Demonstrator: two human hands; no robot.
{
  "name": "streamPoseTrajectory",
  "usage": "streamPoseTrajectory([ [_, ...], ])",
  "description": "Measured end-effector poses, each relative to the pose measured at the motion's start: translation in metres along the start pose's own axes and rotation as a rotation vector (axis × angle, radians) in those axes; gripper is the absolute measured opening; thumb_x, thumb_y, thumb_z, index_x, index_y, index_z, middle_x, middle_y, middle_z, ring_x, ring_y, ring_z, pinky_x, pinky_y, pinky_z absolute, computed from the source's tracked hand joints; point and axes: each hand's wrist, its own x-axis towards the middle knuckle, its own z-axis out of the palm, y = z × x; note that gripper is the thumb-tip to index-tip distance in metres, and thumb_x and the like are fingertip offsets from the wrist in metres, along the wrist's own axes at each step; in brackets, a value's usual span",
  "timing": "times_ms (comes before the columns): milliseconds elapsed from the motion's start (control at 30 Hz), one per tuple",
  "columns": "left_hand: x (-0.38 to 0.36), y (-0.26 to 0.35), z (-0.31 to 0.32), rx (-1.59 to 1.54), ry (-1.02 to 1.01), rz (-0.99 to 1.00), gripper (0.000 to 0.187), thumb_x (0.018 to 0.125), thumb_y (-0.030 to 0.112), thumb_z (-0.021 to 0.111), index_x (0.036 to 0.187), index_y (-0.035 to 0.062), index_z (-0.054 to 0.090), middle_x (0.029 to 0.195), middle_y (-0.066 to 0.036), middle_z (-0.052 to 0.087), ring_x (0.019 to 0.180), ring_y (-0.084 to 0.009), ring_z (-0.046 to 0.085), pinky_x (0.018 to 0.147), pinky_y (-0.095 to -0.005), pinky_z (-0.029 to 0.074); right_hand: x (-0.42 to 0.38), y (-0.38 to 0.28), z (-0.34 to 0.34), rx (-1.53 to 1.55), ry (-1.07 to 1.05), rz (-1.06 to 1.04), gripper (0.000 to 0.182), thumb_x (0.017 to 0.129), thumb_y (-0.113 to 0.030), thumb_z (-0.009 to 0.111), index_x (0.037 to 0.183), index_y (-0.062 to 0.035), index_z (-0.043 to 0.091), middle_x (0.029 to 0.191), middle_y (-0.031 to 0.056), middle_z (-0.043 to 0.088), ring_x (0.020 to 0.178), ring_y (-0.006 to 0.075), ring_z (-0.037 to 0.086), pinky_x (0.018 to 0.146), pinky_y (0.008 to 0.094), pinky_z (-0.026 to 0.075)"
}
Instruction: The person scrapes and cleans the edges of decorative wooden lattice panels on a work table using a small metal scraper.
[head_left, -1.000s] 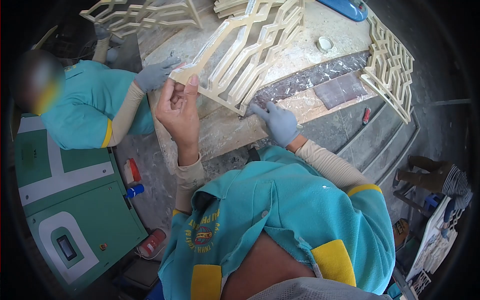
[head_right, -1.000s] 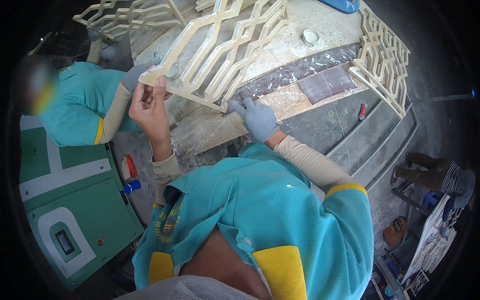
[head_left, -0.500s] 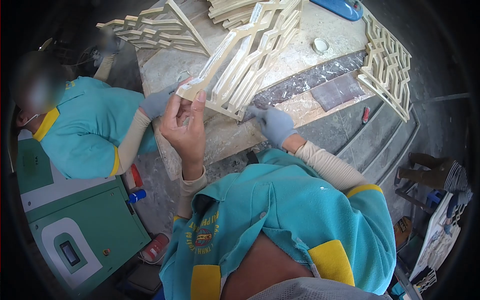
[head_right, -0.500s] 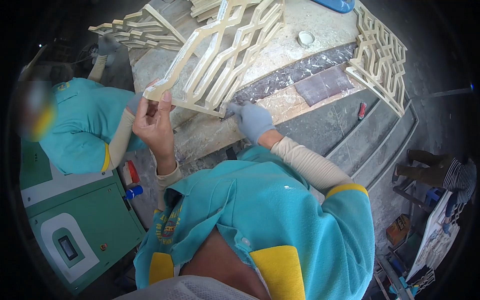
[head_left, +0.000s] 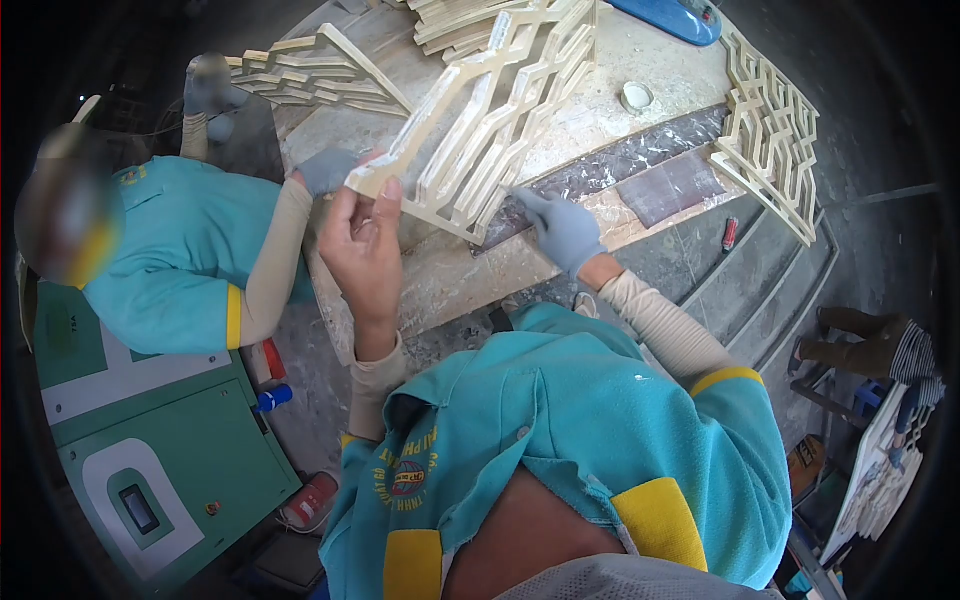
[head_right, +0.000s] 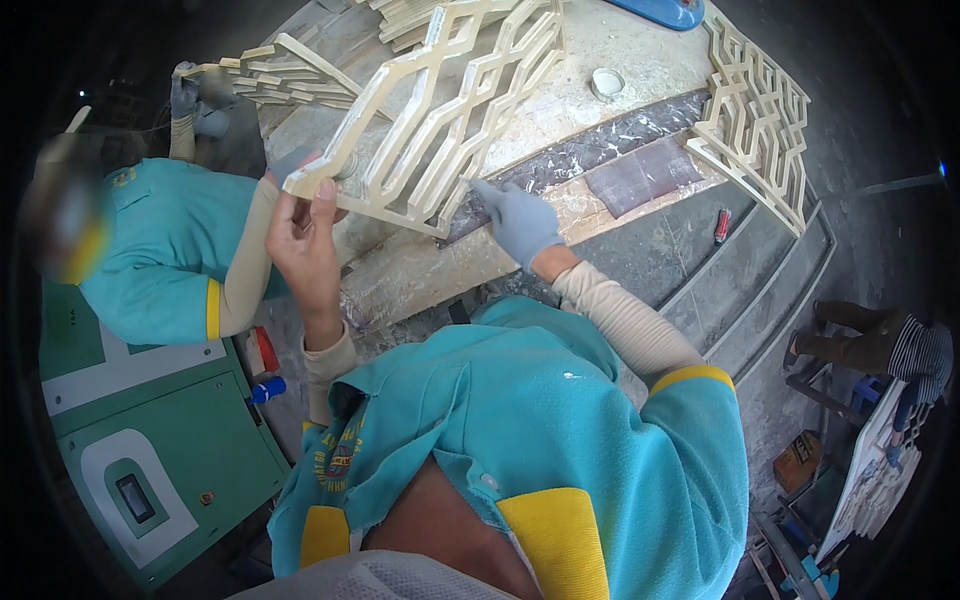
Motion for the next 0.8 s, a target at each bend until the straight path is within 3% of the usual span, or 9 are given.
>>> streamPoseTrajectory([
  [133, 0.007, 0.024, 0.01, -0.135, -0.025, -0.116, 0.033, 0.097, 0.01, 0.062, 0.127, -0.0023, 0.058, 0.098, -0.006, 0.066, 0.085, -0.0079, 0.063, 0.065, -0.0205, 0.054, -0.026, 0.028, -0.001, -0.015, -0.044, -0.185, 0.042, 0.096, -0.018, 0.053, 0.137, -0.0274, 0.057, 0.09, 0.016, 0.062, 0.072, 0.0345, 0.065, 0.067, 0.0433, 0.053],
  [200, 0.003, 0.026, 0.015, -0.152, -0.042, -0.128, 0.033, 0.098, 0.012, 0.061, 0.127, -0.0017, 0.057, 0.099, -0.008, 0.066, 0.085, -0.0089, 0.065, 0.064, -0.0208, 0.058, -0.049, 0.036, -0.022, 0.231, 0.116, -0.25, 0.041, 0.096, -0.015, 0.054, 0.135, -0.025, 0.059, 0.087, 0.0145, 0.062, 0.066, 0.0323, 0.063, 0.064, 0.0392, 0.053],
  [300, -0.008, 0.026, 0.018, -0.153, -0.017, -0.216, 0.033, 0.098, 0.009, 0.059, 0.129, -0.0029, 0.055, 0.101, -0.008, 0.065, 0.085, -0.0093, 0.063, 0.064, -0.0205, 0.058, -0.074, 0.064, -0.046, 0.351, 0.301, -0.028, 0.04, 0.096, -0.012, 0.055, 0.134, -0.0231, 0.061, 0.085, 0.0136, 0.061, 0.065, 0.0301, 0.061, 0.063, 0.0358, 0.052],
  [400, -0.024, 0.036, 0.03, -0.14, 0.048, -0.228, 0.033, 0.098, 0.01, 0.058, 0.128, -0.006, 0.055, 0.103, -0.012, 0.066, 0.082, -0.012, 0.065, 0.062, -0.0224, 0.059, -0.087, 0.093, -0.04, 0.322, 0.378, 0.042, 0.042, 0.093, -0.01, 0.054, 0.132, -0.0253, 0.062, 0.089, 0.0115, 0.061, 0.074, 0.0309, 0.063, 0.067, 0.0403, 0.051],
  [533, -0.038, 0.042, 0.036, -0.12, 0.06, -0.239, 0.036, 0.099, 0.015, 0.059, 0.128, -0.0056, 0.055, 0.104, -0.013, 0.066, 0.082, -0.0127, 0.066, 0.058, -0.0233, 0.06, -0.092, 0.102, -0.019, 0.169, 0.435, 0.026, 0.053, 0.088, -0.003, 0.052, 0.133, -0.0287, 0.06, 0.085, 0.0105, 0.057, 0.072, 0.0315, 0.062, 0.063, 0.0402, 0.051],
  [667, -0.052, 0.039, 0.042, -0.099, 0.102, -0.255, 0.036, 0.099, 0.016, 0.06, 0.127, -0.0047, 0.055, 0.098, -0.013, 0.068, 0.077, -0.0134, 0.067, 0.058, -0.0242, 0.06, -0.122, 0.108, -0.005, 0.267, 0.383, -0.033, 0.06, 0.084, 0.001, 0.049, 0.134, -0.0294, 0.059, 0.086, 0.0097, 0.057, 0.071, 0.0316, 0.062, 0.063, 0.0405, 0.051],
  [800, -0.071, 0.043, 0.048, -0.033, 0.115, -0.29, 0.034, 0.099, 0.017, 0.059, 0.127, -0.0038, 0.055, 0.093, -0.014, 0.068, 0.075, -0.0139, 0.068, 0.058, -0.0244, 0.061, -0.154, 0.116, -0.015, 0.347, 0.148, -0.152, 0.062, 0.081, 0.004, 0.051, 0.132, -0.0285, 0.06, 0.084, 0.0096, 0.057, 0.071, 0.032, 0.061, 0.064, 0.0398, 0.051],
])
